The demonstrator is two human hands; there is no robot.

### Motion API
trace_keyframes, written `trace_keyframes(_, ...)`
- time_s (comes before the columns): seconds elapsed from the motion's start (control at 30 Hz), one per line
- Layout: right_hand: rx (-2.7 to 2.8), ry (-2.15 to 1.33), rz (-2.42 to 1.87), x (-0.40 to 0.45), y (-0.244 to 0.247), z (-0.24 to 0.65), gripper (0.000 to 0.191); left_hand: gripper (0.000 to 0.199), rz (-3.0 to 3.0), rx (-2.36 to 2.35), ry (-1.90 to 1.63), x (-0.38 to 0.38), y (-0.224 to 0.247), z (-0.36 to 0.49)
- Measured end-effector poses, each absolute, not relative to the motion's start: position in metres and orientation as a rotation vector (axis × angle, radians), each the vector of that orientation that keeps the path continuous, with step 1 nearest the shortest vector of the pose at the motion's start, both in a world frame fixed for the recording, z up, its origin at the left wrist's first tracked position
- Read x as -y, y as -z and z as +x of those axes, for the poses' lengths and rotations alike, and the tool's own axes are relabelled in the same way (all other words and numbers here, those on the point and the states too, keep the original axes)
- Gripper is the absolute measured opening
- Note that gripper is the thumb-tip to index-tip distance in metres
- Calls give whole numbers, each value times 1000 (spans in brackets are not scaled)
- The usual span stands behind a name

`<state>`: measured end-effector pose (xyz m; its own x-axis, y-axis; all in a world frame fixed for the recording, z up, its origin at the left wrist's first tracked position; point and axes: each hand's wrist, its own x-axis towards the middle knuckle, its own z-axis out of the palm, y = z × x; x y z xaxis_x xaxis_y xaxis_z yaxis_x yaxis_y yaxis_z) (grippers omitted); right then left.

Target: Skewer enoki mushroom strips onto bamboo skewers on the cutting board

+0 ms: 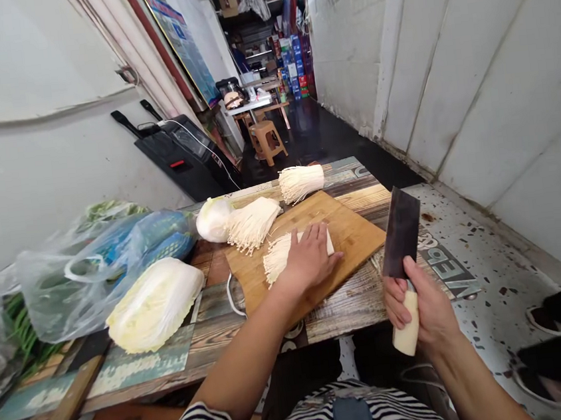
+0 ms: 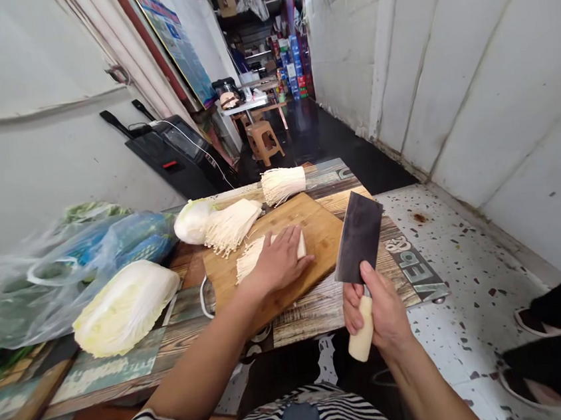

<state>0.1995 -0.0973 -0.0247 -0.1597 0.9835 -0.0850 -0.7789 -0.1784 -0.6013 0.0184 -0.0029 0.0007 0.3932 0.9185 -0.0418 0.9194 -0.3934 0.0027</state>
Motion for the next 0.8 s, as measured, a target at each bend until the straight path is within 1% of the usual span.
trace_keyframes(0.07,515,-1523,-813,95,22,199,42,70,2597,-1718,33,3,0,18)
trace_keyframes(0.13,513,-1438,-919,91,22,198,41,72,2591,-1718,28,3,0,18)
trace_keyframes(0.33,514,-1381,-1060,86,27,200,36,72,2589,-1725,5,4,1,19)
trace_keyframes(0.47,485,-1444,-1035,85,25,209,29,72,2583,-1721,7,3,1,18)
trace_keyframes(0.63,490,-1615,-963,83,23,220,17,73,2578,-1709,9,4,1,18)
trace_keyframes(0.8,504,-1812,-959,81,31,223,15,70,2594,-1679,15,1,-1,17)
